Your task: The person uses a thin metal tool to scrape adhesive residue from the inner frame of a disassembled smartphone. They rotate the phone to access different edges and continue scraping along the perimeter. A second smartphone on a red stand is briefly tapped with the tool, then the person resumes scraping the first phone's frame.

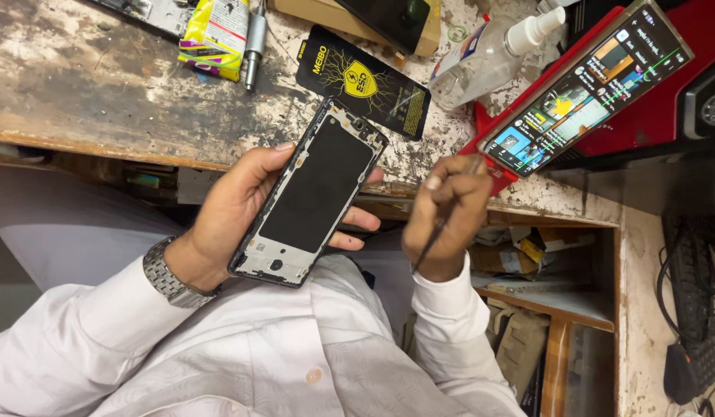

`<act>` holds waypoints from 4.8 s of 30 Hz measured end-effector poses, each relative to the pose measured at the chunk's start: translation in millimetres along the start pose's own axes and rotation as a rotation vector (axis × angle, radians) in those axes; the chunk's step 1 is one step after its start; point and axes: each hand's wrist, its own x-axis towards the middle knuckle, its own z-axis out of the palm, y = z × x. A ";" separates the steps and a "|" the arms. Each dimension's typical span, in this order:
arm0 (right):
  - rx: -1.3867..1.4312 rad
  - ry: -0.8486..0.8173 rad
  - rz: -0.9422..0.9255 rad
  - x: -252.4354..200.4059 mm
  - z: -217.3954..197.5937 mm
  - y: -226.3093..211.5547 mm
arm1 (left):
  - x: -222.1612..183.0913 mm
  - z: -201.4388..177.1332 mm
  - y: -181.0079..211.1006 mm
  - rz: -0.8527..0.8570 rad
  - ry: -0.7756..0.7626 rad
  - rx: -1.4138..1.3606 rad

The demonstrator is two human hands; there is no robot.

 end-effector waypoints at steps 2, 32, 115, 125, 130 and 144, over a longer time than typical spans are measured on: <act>-0.066 -0.043 -0.016 1.5 1.8 -0.2 | -1.1 1.5 -1.0 0.000 0.000 -0.026; -0.129 -0.083 0.059 15.9 12.2 4.6 | -7.0 -0.8 -4.3 0.041 0.075 0.012; 0.537 -0.269 0.627 19.8 20.0 -41.5 | -16.2 -9.0 -37.0 0.191 0.224 0.159; 0.561 -0.281 0.539 20.9 22.8 -46.7 | -14.4 -10.1 -35.4 0.167 0.183 0.095; 0.551 -0.282 0.529 23.4 22.4 -47.7 | -14.5 -8.9 -33.8 0.171 0.175 0.112; 0.466 -0.228 0.528 21.7 25.6 -42.5 | -16.6 -7.0 -32.4 0.145 0.231 0.164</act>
